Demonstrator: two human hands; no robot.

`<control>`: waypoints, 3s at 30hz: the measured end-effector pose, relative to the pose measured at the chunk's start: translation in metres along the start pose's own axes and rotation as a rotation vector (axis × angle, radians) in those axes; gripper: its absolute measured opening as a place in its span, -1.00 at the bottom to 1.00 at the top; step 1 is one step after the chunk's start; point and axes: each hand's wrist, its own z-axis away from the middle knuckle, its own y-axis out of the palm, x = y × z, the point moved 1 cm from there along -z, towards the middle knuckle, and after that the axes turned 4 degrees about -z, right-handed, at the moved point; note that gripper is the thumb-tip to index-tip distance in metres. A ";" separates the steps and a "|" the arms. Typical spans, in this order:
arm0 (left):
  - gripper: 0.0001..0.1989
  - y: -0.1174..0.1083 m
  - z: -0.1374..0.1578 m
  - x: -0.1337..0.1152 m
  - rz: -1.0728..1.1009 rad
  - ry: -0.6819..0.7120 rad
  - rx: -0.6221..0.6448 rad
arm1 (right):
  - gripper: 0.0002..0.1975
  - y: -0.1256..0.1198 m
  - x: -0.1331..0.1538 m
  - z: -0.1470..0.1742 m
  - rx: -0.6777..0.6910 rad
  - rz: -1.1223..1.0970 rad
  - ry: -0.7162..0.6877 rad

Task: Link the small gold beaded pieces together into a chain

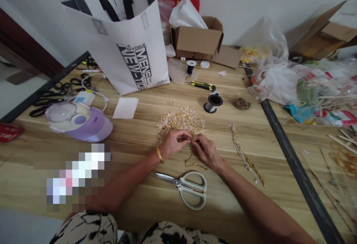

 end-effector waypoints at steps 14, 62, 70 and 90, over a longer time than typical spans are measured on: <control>-0.95 -0.010 -0.004 -0.015 -0.359 0.235 0.106 | -0.89 -0.001 -0.006 0.000 -0.121 -0.073 0.195; -0.77 0.007 0.009 -0.017 -0.780 0.519 0.320 | -0.89 -0.001 -0.007 0.000 -0.132 -0.116 0.208; -0.75 0.005 0.007 -0.017 -0.806 0.539 0.334 | -0.90 -0.001 -0.005 -0.001 -0.129 -0.109 0.212; -0.79 0.007 0.006 -0.010 -0.731 0.528 0.227 | -0.76 -0.002 -0.010 0.003 -0.125 -0.067 0.180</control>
